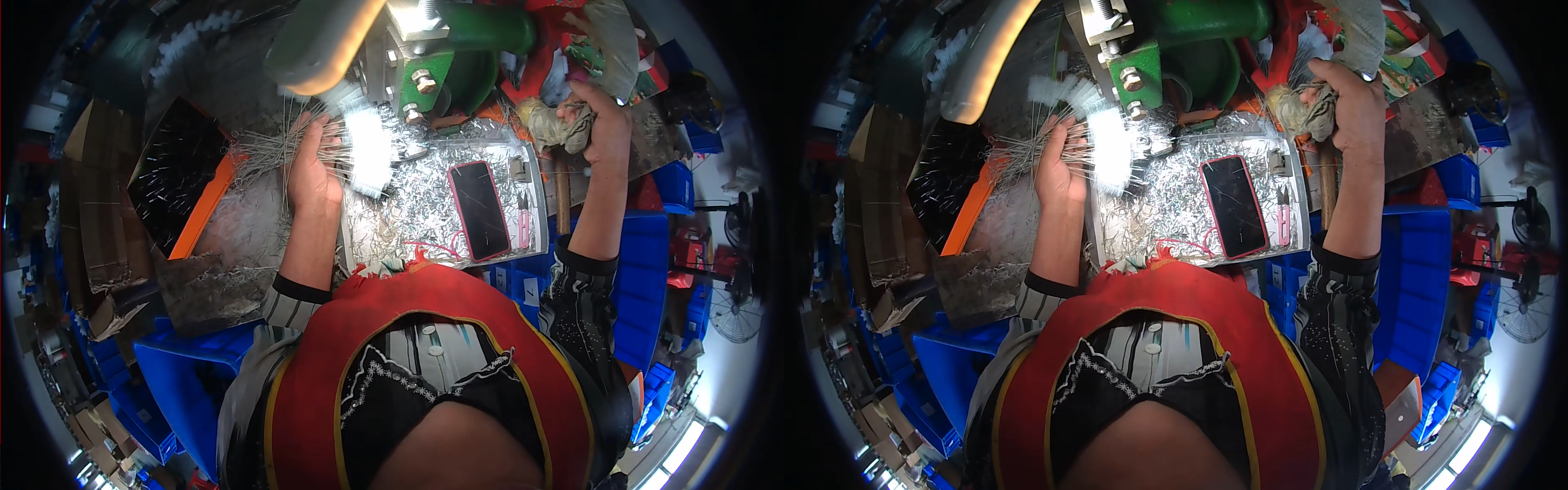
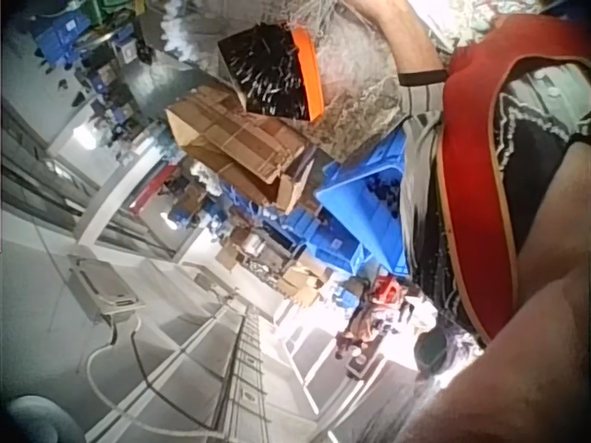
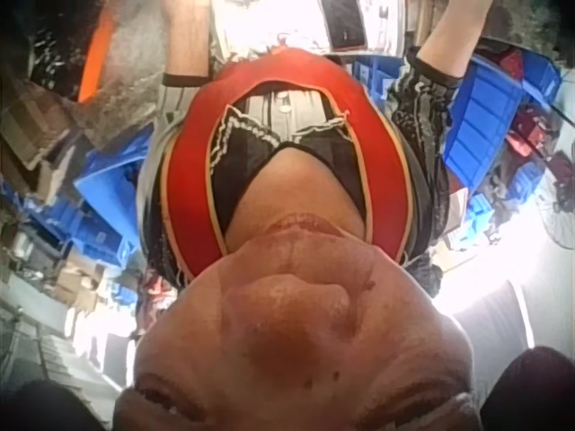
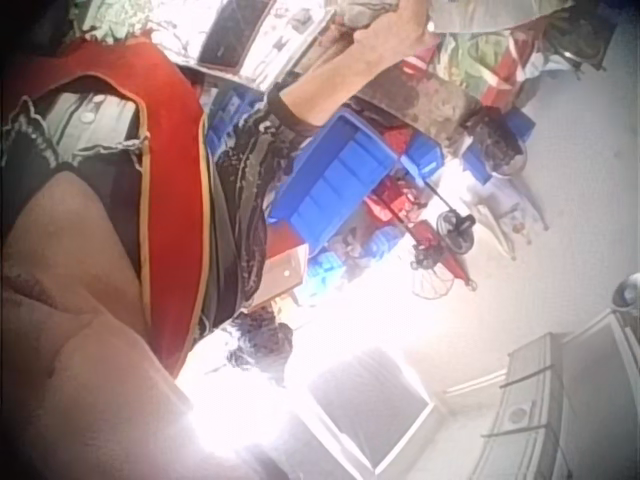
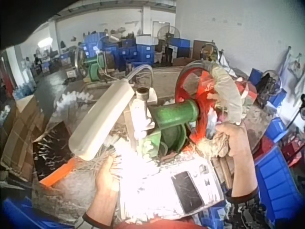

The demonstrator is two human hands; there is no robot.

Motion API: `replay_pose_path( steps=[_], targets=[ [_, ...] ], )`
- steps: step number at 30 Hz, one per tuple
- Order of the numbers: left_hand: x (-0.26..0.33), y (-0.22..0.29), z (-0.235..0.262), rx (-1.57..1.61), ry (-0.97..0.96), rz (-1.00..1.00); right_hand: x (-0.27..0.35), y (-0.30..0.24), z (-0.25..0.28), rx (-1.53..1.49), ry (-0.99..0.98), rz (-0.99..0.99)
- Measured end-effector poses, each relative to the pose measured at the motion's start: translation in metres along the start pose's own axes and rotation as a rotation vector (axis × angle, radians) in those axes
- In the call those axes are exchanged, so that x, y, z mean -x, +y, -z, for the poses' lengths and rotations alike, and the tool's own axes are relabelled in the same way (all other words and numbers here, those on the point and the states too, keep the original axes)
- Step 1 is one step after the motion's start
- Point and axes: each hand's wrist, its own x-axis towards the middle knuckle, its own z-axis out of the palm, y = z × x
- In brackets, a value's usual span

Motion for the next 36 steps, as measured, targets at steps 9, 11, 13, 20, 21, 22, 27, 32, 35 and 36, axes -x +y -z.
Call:
replay_pose_path(
  steps=[9, 11, 13, 20, 21, 22, 27, 32, 35, 36],
  targets=[
    [-0.004, -0.002, -0.006, -0.033, 0.010, -0.008, 0.006, 0.067, -0.009, -0.145, -0.028, 0.425],
    [-0.003, -0.001, -0.006, -0.075, 0.015, -0.026, -0.002, 0.072, -0.001, -0.149, -0.107, 0.430],
    [0.000, -0.004, -0.007, -0.017, 0.066, -0.072, -0.003, 0.064, 0.007, -0.149, -0.016, 0.195],
    [0.002, -0.003, -0.014, -0.017, 0.065, -0.088, -0.001, -0.001, 0.000, 0.006, -0.025, 0.038],
    [0.002, -0.003, -0.014, -0.018, 0.063, -0.084, -0.001, -0.001, 0.001, 0.006, -0.025, 0.037],
    [0.002, -0.003, -0.014, -0.017, 0.062, -0.080, -0.002, 0.000, 0.001, -0.021, -0.034, 0.043],
    [0.000, -0.005, -0.016, -0.013, 0.069, -0.081, 0.005, 0.052, -0.005, -0.056, 0.056, 0.346],
    [-0.005, -0.009, -0.013, 0.023, 0.062, -0.106, 0.001, 0.060, -0.002, -0.199, -0.044, 0.263],
    [-0.005, -0.009, -0.014, 0.021, 0.075, -0.127, -0.001, 0.041, 0.003, -0.092, 0.064, 0.175],
    [-0.005, -0.009, -0.014, 0.031, 0.089, -0.128, 0.004, 0.026, -0.002, -0.009, 0.052, 0.178]
  ],
)
